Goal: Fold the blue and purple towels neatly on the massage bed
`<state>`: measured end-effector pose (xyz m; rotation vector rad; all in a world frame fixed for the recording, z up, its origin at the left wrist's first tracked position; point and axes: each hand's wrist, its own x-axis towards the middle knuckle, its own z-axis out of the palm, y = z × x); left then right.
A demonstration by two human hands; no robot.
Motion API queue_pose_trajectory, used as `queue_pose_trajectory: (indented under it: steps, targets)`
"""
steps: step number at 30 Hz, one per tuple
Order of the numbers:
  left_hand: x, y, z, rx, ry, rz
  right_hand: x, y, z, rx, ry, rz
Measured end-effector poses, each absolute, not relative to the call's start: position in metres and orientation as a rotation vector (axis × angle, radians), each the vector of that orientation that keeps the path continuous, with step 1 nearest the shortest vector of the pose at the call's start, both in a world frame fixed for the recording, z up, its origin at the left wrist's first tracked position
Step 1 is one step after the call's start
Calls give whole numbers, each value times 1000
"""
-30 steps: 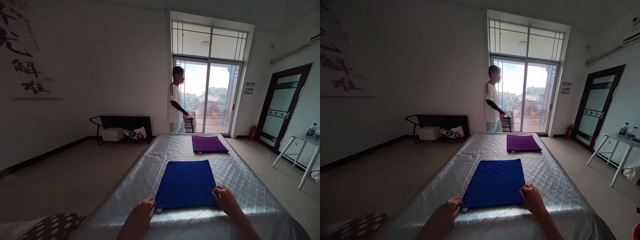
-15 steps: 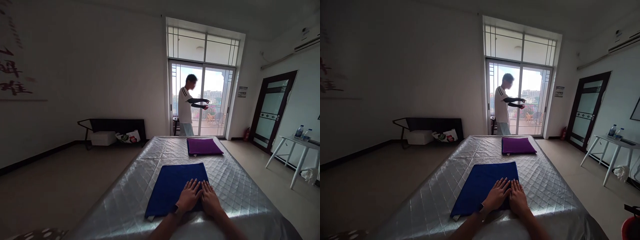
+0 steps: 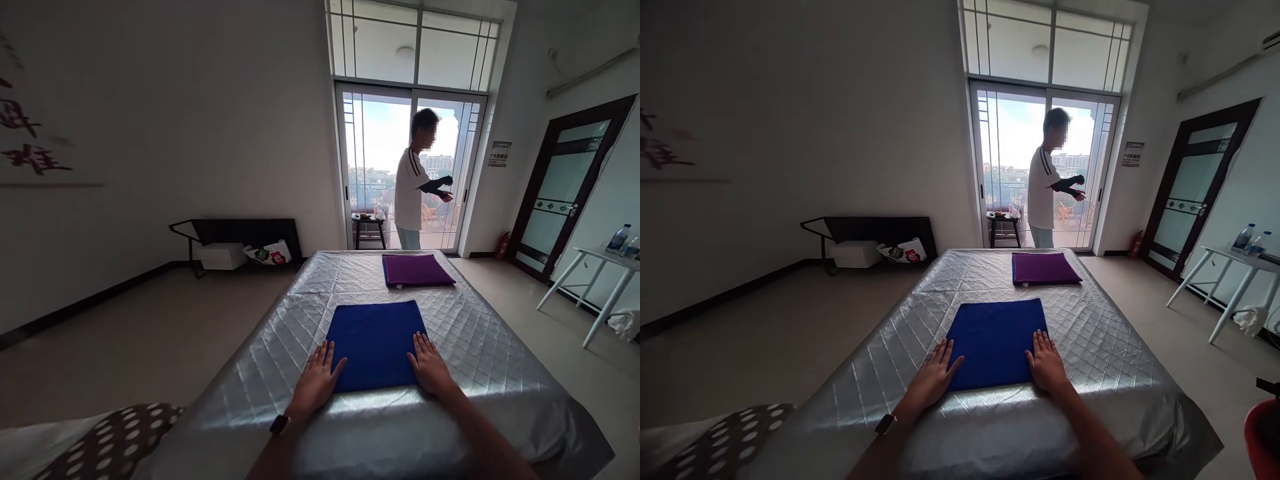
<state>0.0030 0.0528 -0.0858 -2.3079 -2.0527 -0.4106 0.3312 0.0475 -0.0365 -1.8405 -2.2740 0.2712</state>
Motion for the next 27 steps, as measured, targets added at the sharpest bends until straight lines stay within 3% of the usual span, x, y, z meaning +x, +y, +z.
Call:
queue_pose_trajectory:
  steps: [12,17,27]
  targets:
    - [6,39,-89,-2262,-2132,-439,341,52,-28,-1888,-2315,388]
    - [18,50,-73,-2163,-2235,-408,333,83,-11,-1883,-2306,297]
    - [171,93,-46,-2640,-1673,-501,324,100,-32,-1938,-2257,212]
